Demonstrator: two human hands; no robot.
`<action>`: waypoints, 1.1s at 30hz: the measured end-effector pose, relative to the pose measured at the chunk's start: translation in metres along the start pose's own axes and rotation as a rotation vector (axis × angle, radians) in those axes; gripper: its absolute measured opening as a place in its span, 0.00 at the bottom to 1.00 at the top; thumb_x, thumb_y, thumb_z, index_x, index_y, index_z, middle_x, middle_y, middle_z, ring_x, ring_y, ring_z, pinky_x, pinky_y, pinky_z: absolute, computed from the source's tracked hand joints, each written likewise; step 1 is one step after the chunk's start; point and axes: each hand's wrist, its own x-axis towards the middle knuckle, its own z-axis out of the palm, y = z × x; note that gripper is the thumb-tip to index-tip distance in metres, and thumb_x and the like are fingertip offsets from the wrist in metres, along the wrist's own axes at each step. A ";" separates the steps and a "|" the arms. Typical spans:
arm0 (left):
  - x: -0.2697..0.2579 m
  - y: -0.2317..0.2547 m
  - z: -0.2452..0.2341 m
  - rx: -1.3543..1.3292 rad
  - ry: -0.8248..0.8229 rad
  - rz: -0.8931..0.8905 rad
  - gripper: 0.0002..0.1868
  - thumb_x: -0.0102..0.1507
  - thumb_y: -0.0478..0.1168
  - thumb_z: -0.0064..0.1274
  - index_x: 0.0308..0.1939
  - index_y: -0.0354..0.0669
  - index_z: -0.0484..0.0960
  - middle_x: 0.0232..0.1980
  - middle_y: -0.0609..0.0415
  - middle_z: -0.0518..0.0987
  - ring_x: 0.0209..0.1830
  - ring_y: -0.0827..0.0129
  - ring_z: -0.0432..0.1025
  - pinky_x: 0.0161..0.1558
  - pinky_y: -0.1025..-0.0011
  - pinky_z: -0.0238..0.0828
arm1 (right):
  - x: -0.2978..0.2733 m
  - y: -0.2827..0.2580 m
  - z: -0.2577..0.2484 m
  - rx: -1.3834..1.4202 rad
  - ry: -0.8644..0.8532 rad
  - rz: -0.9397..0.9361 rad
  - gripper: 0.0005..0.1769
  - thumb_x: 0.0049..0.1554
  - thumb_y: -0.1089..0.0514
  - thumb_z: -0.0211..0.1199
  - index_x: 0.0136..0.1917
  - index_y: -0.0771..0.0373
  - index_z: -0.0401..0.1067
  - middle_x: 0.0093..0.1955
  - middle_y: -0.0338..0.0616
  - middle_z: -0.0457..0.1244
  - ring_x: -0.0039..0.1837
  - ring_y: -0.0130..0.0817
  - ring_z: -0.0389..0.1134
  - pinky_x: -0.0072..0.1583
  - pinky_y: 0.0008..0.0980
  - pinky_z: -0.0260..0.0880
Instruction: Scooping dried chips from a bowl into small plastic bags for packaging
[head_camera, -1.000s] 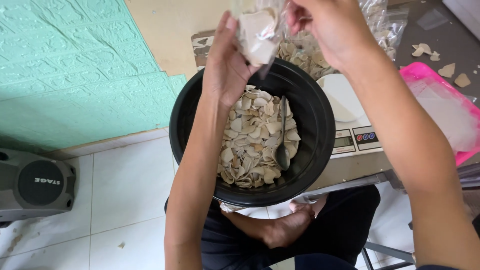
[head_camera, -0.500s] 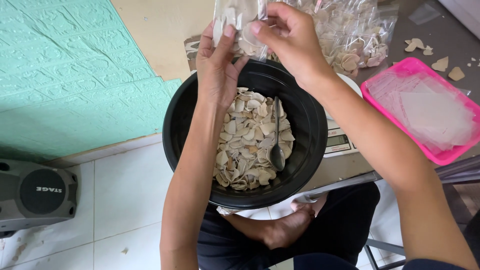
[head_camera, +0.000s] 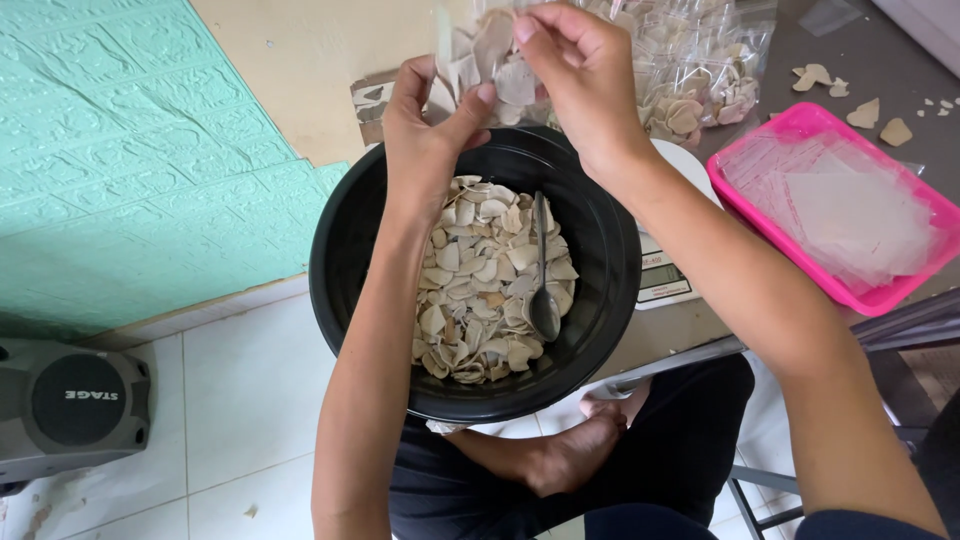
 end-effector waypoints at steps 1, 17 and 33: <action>-0.001 0.000 0.000 0.014 -0.048 -0.008 0.22 0.58 0.52 0.64 0.47 0.48 0.73 0.46 0.59 0.77 0.43 0.73 0.77 0.35 0.75 0.88 | 0.000 0.002 -0.001 0.008 0.036 0.031 0.10 0.65 0.52 0.60 0.50 0.59 0.76 0.37 0.29 0.61 0.41 0.17 0.61 0.39 0.20 0.68; 0.002 -0.008 -0.004 0.211 0.040 0.220 0.25 0.69 0.56 0.51 0.63 0.47 0.70 0.54 0.52 0.78 0.52 0.68 0.74 0.51 0.71 0.74 | -0.012 0.032 -0.085 -0.104 0.229 -0.049 0.12 0.64 0.53 0.63 0.50 0.64 0.78 0.43 0.34 0.67 0.48 0.20 0.64 0.52 0.22 0.64; -0.007 -0.024 0.009 0.364 0.065 0.191 0.19 0.73 0.46 0.50 0.64 0.45 0.65 0.53 0.53 0.75 0.46 0.71 0.71 0.44 0.75 0.71 | -0.081 0.169 -0.186 -0.325 0.433 0.731 0.06 0.58 0.61 0.64 0.48 0.59 0.80 0.43 0.37 0.72 0.46 0.23 0.71 0.49 0.19 0.71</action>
